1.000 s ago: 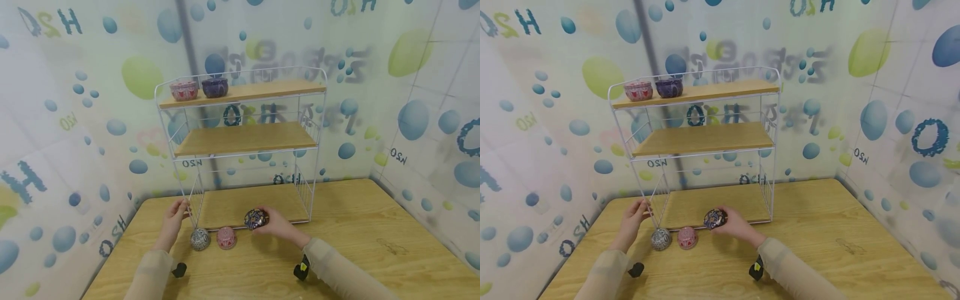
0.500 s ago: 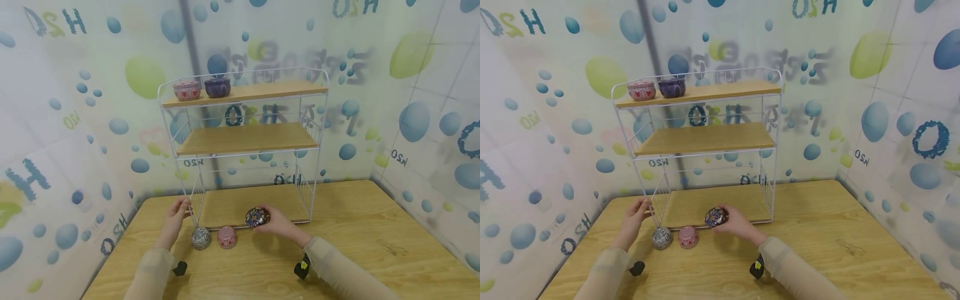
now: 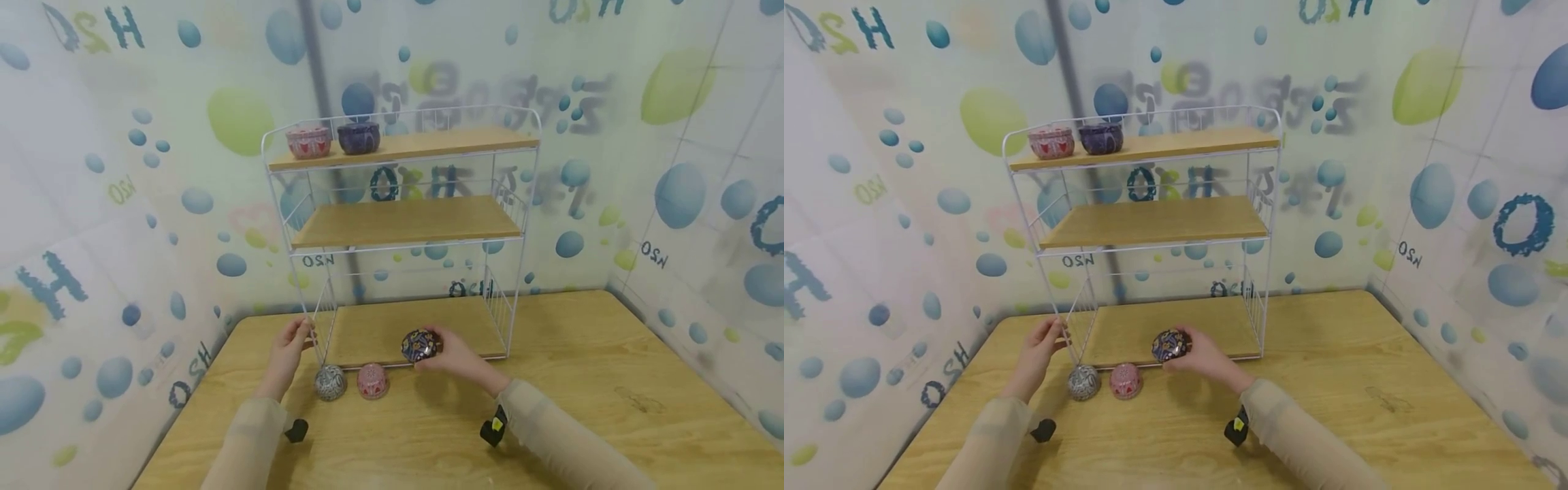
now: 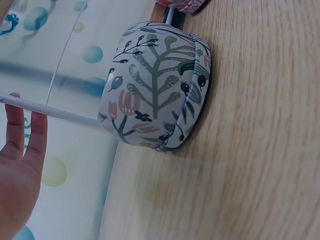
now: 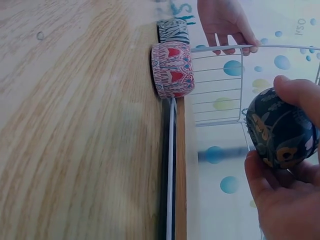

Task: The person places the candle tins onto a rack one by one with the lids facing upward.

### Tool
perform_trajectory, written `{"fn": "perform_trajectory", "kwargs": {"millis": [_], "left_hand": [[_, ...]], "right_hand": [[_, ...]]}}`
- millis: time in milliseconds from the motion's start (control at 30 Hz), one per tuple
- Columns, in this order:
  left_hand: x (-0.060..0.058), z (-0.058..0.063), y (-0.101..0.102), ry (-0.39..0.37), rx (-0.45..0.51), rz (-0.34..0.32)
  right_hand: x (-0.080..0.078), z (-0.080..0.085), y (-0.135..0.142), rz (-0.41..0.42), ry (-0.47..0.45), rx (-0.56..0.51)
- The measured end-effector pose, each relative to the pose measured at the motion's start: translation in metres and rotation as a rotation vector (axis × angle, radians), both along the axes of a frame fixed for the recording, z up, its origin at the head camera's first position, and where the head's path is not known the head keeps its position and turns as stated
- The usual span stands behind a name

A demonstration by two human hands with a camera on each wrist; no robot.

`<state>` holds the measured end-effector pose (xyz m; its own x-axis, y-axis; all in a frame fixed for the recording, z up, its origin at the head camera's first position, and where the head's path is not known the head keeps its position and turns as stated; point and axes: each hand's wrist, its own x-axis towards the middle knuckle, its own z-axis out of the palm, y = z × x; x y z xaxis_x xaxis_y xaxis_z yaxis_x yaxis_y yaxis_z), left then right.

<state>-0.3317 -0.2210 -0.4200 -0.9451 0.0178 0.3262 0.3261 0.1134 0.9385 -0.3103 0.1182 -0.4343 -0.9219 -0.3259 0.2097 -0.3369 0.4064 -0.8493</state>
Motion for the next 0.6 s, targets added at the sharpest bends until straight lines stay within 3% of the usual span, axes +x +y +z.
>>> {"fn": "perform_trajectory", "kwargs": {"millis": [67, 267, 600], "left_hand": [[0.001, 0.0, 0.001, 0.008, 0.002, 0.002], [-0.017, -0.021, -0.006, 0.053, 0.031, 0.01], [-0.013, -0.012, -0.004, 0.001, 0.039, 0.003]], "right_hand": [[0.0, 0.002, 0.0, 0.002, 0.009, 0.007], [0.001, 0.006, 0.0, 0.018, 0.012, -0.001], [0.0, 0.008, 0.002, 0.028, -0.004, -0.047]]}}
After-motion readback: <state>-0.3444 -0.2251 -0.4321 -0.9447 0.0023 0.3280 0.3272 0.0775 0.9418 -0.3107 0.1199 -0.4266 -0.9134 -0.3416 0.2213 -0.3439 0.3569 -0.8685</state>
